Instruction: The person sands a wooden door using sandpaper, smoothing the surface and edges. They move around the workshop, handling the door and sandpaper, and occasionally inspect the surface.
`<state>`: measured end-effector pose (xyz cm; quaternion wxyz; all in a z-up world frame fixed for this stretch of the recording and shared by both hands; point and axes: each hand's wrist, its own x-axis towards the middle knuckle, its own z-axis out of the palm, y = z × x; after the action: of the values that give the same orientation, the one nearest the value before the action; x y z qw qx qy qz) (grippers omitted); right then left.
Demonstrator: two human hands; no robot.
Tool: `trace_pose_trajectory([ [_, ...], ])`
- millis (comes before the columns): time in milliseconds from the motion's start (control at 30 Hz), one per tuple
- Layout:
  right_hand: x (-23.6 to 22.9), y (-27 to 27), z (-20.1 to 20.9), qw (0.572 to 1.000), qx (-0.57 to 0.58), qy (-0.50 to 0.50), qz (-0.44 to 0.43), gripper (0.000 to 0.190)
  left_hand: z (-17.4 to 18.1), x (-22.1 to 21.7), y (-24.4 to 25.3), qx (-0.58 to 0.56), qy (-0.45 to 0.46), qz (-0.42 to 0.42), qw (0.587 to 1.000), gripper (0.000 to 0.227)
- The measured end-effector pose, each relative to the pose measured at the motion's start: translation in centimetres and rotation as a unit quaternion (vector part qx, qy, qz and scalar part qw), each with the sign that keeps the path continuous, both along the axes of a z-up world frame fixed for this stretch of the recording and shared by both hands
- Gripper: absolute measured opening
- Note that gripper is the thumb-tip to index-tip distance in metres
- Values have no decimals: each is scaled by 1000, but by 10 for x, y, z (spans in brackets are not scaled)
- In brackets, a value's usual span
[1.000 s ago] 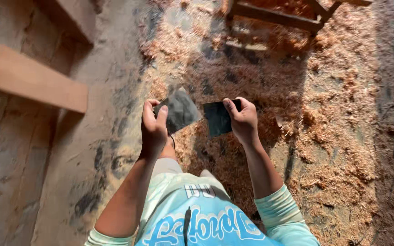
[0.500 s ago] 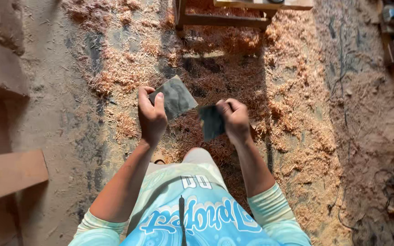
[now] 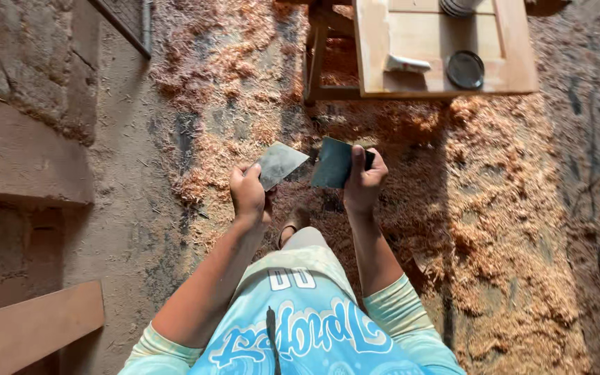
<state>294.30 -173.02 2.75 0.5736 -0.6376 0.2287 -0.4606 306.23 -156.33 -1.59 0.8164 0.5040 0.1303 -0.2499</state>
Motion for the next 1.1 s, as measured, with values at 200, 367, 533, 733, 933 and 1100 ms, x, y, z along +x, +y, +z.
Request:
trace_pose_trajectory([
  [200, 79, -63, 14, 981, -165, 83, 51, 51, 31, 57, -69, 33, -2, 28, 999, 10],
  [367, 115, -97, 14, 989, -115, 88, 28, 51, 36, 95, -110, 22, 25, 32, 999, 10],
  [533, 160, -141, 5, 984, -153, -91, 17, 45, 47, 140, -132, -37, 30, -38, 998, 11],
  [733, 187, -197, 30, 969, 248, -14, -3, 36, 57, 232, -154, -325, 84, -212, 918, 15],
  [933, 244, -137, 45, 916, 393, 44, 58, 38, 48, 288, -231, -589, 105, -352, 719, 23],
  [1100, 298, -141, 43, 972, 207, 58, -94, 34, 64, 318, -275, -480, 122, -380, 781, 27],
])
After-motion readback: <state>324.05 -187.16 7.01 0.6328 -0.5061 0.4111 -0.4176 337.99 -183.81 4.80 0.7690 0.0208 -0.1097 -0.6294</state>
